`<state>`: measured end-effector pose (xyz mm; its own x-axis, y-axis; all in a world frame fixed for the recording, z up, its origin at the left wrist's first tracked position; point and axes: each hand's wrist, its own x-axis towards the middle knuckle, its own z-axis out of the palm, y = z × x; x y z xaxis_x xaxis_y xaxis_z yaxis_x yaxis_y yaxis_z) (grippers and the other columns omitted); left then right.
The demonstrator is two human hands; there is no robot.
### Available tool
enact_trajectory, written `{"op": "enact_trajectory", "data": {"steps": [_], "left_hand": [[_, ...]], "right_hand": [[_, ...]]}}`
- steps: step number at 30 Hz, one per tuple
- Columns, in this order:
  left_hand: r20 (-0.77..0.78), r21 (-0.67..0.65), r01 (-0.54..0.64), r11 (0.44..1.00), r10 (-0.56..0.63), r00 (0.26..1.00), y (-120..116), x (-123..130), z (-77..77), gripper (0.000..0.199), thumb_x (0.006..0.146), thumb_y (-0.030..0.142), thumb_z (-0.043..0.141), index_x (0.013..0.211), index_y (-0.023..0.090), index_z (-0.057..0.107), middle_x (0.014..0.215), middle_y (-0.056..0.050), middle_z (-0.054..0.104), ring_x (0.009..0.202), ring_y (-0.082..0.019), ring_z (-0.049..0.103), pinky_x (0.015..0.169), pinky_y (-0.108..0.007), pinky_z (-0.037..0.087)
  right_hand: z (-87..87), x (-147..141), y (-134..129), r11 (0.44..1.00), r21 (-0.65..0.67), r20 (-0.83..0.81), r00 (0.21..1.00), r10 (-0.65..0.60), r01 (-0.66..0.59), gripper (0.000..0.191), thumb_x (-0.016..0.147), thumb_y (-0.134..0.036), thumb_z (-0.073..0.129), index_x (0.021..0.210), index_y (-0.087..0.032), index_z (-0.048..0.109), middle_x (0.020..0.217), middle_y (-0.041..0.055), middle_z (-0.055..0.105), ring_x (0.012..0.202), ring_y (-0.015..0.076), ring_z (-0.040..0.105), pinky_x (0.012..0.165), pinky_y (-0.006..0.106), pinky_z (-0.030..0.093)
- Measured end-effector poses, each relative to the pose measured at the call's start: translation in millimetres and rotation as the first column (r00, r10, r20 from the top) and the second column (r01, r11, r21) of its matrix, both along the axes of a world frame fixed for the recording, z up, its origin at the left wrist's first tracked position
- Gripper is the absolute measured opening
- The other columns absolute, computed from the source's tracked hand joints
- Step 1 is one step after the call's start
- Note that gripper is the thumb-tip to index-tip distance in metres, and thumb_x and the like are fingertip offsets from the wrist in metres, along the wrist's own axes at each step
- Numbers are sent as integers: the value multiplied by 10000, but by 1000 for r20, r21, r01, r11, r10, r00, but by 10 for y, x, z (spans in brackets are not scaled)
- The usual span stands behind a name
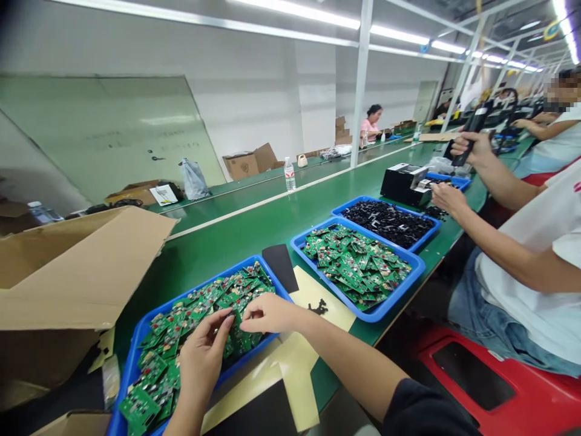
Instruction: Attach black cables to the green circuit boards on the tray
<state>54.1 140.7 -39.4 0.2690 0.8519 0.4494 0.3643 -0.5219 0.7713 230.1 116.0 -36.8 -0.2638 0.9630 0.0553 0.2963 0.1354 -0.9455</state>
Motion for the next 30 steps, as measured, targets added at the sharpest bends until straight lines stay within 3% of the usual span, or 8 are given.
{"op": "enact_trajectory", "data": {"steps": [5, 14, 23, 30], "left_hand": [[-17, 239, 10, 971, -6, 1000, 26, -11, -24, 253, 808, 407, 570, 814, 190, 700, 840, -69, 672, 768, -182, 652, 599, -259, 567], [46, 354, -28, 935, 13, 999, 81, -25, -48, 229, 821, 374, 566, 773, 184, 683, 758, -46, 665, 683, -154, 640, 564, -231, 556], [62, 312, -47, 949, 29, 998, 83, 11, -104, 306, 814, 438, 520, 760, 177, 670, 765, -71, 666, 698, -182, 645, 575, -274, 565], [78, 113, -38, 993, 30, 997, 78, 33, -93, 377, 774, 504, 502, 789, 159, 653, 794, -101, 661, 720, -216, 647, 535, -302, 561]], "right_hand": [[-52, -22, 61, 999, -42, -44, 998, -37, 35, 124, 750, -230, 625, 673, -136, 597, 504, -65, 468, 465, 64, 453, 461, 170, 341], [84, -82, 122, 996, -60, 16, 998, -64, 65, 123, 723, -194, 644, 631, -140, 585, 493, -70, 488, 462, 61, 484, 453, 159, 349], [167, -36, 117, 996, -63, 128, 990, -53, 61, 121, 723, -165, 641, 619, -135, 588, 480, -69, 504, 460, 66, 508, 460, 158, 361], [150, -128, 112, 992, -50, 168, 980, -103, 113, 118, 740, -128, 634, 625, -134, 613, 448, -76, 490, 440, 73, 504, 451, 166, 362]]}}
